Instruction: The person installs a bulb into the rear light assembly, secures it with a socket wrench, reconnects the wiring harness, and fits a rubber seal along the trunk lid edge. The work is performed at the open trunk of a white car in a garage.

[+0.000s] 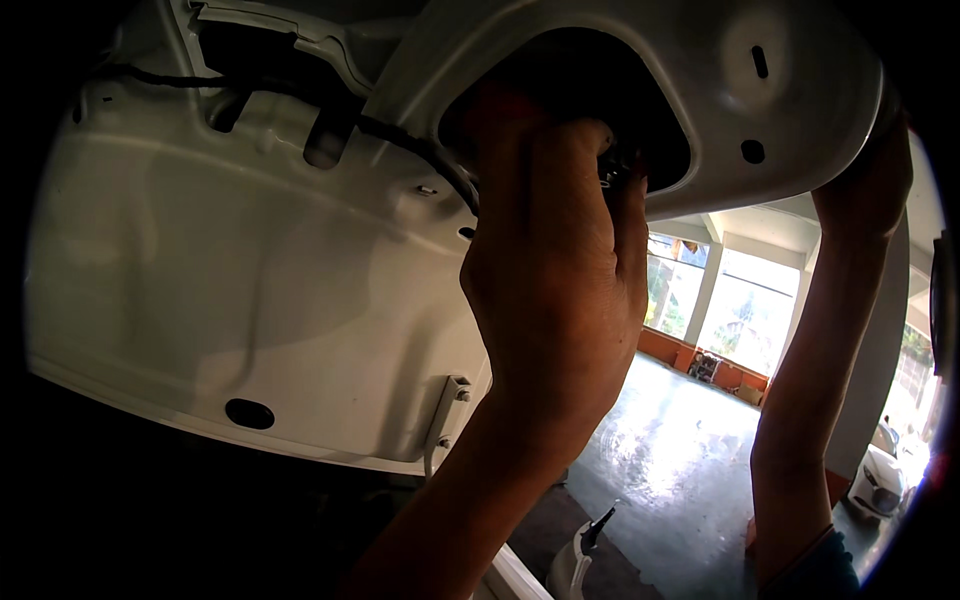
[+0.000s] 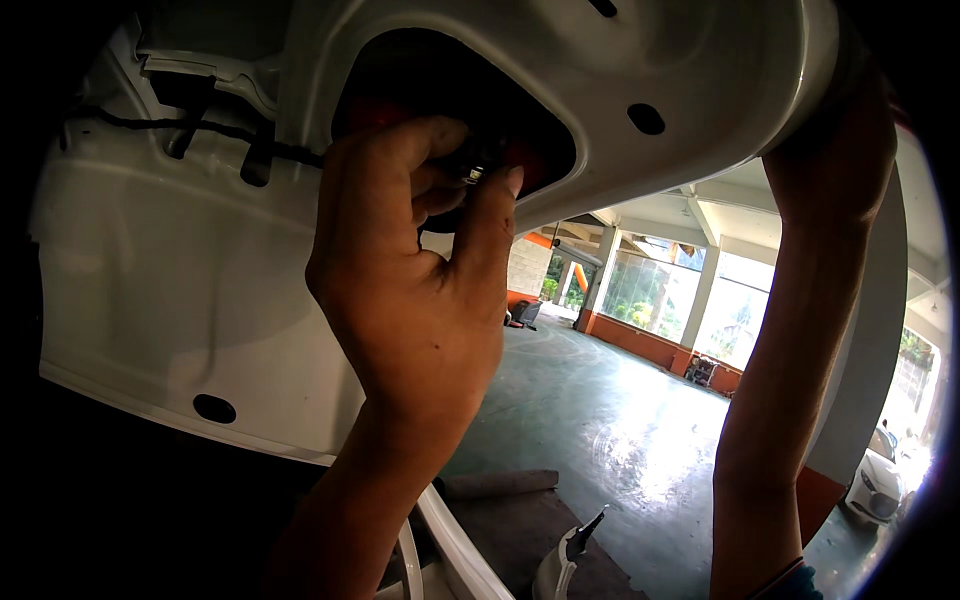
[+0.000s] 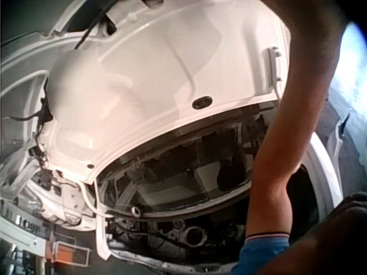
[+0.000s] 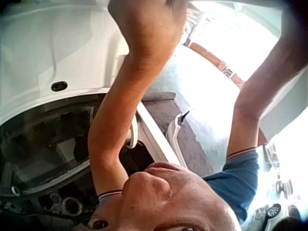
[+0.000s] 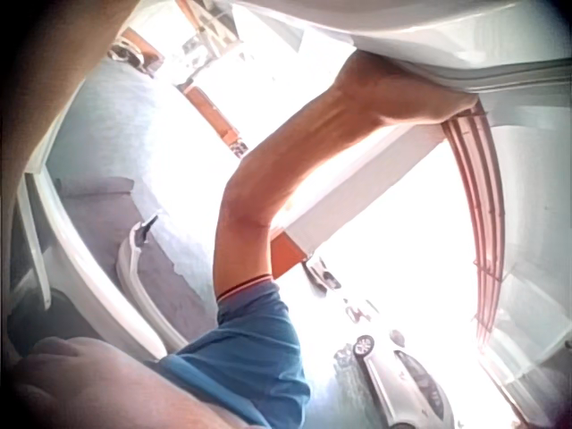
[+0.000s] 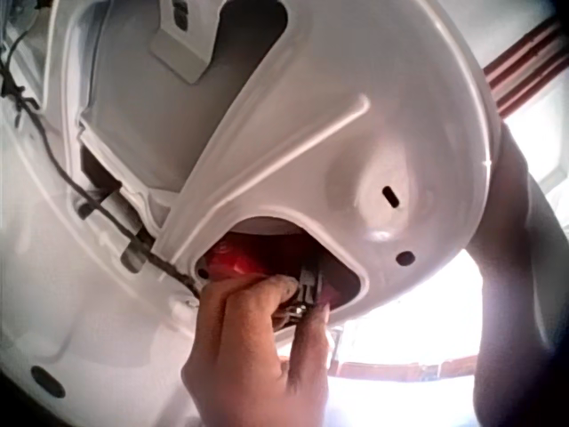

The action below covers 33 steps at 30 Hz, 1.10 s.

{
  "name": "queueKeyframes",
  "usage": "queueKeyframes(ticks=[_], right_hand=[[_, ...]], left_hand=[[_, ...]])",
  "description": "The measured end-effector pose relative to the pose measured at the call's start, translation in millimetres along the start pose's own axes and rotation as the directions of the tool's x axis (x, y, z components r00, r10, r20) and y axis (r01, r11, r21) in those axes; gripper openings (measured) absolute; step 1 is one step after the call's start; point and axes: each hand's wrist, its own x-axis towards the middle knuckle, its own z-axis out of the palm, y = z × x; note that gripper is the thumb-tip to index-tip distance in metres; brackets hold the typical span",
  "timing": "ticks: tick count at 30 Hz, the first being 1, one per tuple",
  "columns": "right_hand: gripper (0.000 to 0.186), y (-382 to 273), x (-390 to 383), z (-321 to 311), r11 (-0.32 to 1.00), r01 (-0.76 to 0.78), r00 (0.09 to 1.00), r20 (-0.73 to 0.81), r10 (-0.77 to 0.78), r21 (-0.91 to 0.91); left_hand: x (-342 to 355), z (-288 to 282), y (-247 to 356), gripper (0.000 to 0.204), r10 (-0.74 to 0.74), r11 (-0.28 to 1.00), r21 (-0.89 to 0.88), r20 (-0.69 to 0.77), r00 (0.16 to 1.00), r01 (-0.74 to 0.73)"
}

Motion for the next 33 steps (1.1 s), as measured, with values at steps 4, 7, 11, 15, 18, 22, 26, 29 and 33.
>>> queueKeyframes(ticks=[4,7,11,15,18,22,26,29,33], right_hand=[[0.066,3.9,0.2,0.3,0.995,0.06,0.998,-0.03,-0.062,-0.08],[0.06,1.1,-2.1,3.8,0.972,0.121,0.988,-0.066,-0.137,-0.2],[0.053,-10.0,-7.9,13.8,0.831,0.185,0.943,-0.144,-0.301,-0.525],[0.043,-8.1,-5.9,20.4,0.632,0.191,0.88,-0.154,-0.449,-0.751],[0.037,-4.1,-2.2,12.6,0.935,0.286,0.897,-0.286,-0.338,-0.21],[0.047,-2.1,-3.0,-0.3,0.957,0.138,0.925,-0.379,-0.033,0.254],[0.047,7.7,1.7,0.5,0.931,0.094,0.942,-0.334,0.031,0.352],[0.048,17.5,10.0,2.4,0.925,0.101,0.942,-0.334,0.029,0.367],[0.048,23.5,20.1,-3.3,0.916,0.12,0.932,-0.362,0.029,0.383]], left_hand=[[-1.2,-0.2,2.6,0.038,-0.062,0.998,0.0,0.014,0.998,0.062],[-3.1,0.6,5.6,0.037,-0.09,0.995,0.049,0.022,0.996,0.089],[-6.0,3.6,10.9,0.036,-0.135,0.99,-0.034,-0.018,0.991,0.134],[-9.0,6.1,16.8,0.036,-0.2,0.977,-0.069,0.008,0.98,0.2],[-11.1,6.4,20.9,0.035,-0.263,0.962,-0.076,0.016,0.965,0.264],[-12.9,6.0,26.4,0.035,-0.286,0.953,-0.09,0.043,0.957,0.288],[-10.9,4.7,33.8,0.037,-0.348,0.928,-0.109,0.089,0.933,0.356],[-7.3,2.2,40.0,0.04,-0.404,0.902,-0.119,0.11,0.908,0.416],[-2.0,-1.1,46.8,0.04,-0.39,0.92,0.029,0.155,0.907,0.391]])
